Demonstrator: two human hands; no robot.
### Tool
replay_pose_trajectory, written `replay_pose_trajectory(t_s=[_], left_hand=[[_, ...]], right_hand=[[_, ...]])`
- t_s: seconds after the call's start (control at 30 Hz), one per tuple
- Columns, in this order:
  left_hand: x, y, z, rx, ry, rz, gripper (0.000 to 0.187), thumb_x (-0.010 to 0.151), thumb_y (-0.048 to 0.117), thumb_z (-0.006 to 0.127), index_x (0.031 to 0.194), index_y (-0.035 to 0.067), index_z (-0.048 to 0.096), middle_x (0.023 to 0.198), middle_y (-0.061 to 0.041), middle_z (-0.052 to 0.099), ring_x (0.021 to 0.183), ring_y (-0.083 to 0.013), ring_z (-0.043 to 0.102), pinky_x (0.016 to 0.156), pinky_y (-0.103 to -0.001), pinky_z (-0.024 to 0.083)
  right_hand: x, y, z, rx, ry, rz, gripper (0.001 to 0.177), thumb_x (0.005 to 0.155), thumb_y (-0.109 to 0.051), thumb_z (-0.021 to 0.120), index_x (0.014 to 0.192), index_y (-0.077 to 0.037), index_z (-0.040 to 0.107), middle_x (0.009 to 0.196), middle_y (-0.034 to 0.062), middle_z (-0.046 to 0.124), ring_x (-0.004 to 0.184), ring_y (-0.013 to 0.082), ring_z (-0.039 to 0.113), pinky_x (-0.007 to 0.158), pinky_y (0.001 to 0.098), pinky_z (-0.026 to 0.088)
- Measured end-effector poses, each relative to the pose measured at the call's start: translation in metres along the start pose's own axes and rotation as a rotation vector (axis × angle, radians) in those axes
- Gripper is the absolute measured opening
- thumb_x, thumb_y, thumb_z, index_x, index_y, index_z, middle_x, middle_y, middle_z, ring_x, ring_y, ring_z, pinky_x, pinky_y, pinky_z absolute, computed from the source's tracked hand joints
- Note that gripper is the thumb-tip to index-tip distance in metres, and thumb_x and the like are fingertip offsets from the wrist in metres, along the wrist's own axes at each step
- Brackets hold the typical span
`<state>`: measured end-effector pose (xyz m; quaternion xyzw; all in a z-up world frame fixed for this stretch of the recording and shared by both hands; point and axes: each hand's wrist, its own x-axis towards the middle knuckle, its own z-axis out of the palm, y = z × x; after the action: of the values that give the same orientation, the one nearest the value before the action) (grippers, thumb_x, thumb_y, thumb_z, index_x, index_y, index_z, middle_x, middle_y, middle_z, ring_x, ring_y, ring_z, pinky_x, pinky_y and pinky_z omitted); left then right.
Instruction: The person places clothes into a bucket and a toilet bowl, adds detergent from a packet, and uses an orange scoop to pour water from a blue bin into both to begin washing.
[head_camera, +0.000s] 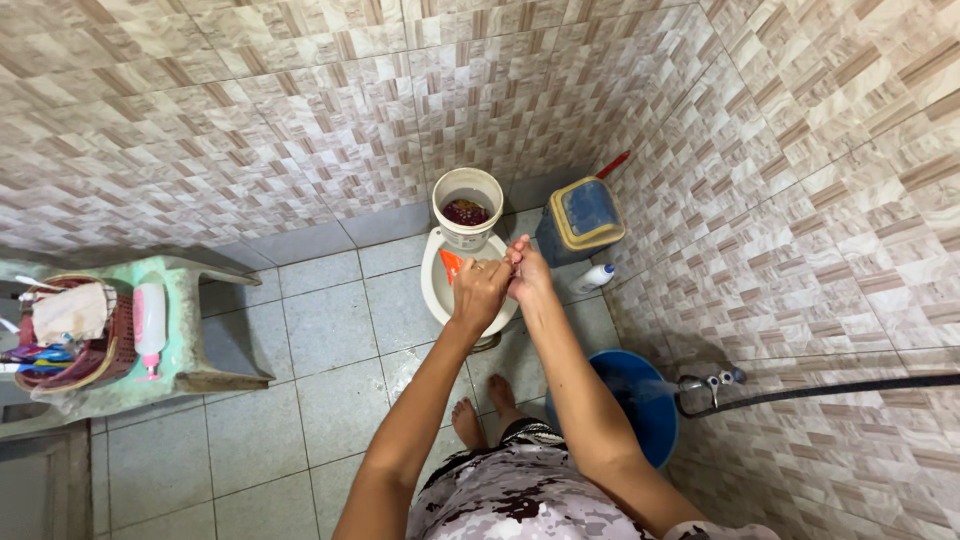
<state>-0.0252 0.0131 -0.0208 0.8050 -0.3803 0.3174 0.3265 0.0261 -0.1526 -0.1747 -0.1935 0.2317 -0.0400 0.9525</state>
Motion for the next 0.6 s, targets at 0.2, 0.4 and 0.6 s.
replay_pose_trajectory(t_s=[0.2, 0.4, 0.6], left_hand=[[-0.008, -0.002, -0.007, -0.071, 0.003, 0.038, 0.009, 0.080, 0.005, 0.069, 0.088, 0.007, 0.064, 0.079, -0.006, 0.064, 0.072, -0.0233, 0.062, 0.069, -0.041, 0.043], [-0.052, -0.035, -0.053, -0.041, -0.052, -0.132, 0.021, 0.073, 0.005, 0.082, 0.089, 0.004, 0.069, 0.069, -0.007, 0.059, 0.064, -0.0253, 0.057, 0.064, -0.043, 0.040], [-0.032, -0.055, -0.008, -0.102, -0.021, -0.170, 0.021, 0.078, 0.001, 0.075, 0.098, 0.003, 0.069, 0.083, -0.009, 0.066, 0.079, -0.0261, 0.063, 0.072, -0.042, 0.042]], right_hand=[[-0.007, -0.019, -0.006, -0.001, -0.124, -0.136, 0.026, 0.107, -0.031, 0.054, 0.083, -0.019, 0.056, 0.068, -0.0045, 0.050, 0.059, 0.0119, 0.050, 0.056, 0.0281, 0.044], [-0.007, -0.222, -0.038, -0.492, 0.315, -0.601, 0.020, 0.100, -0.028, 0.053, 0.090, -0.018, 0.067, 0.064, -0.0069, 0.051, 0.050, 0.0061, 0.043, 0.044, 0.0220, 0.035], [0.008, -0.219, -0.087, -0.684, 0.261, -0.403, 0.011, 0.103, -0.026, 0.060, 0.102, -0.015, 0.064, 0.071, -0.0053, 0.053, 0.056, 0.0058, 0.046, 0.049, 0.0214, 0.038]])
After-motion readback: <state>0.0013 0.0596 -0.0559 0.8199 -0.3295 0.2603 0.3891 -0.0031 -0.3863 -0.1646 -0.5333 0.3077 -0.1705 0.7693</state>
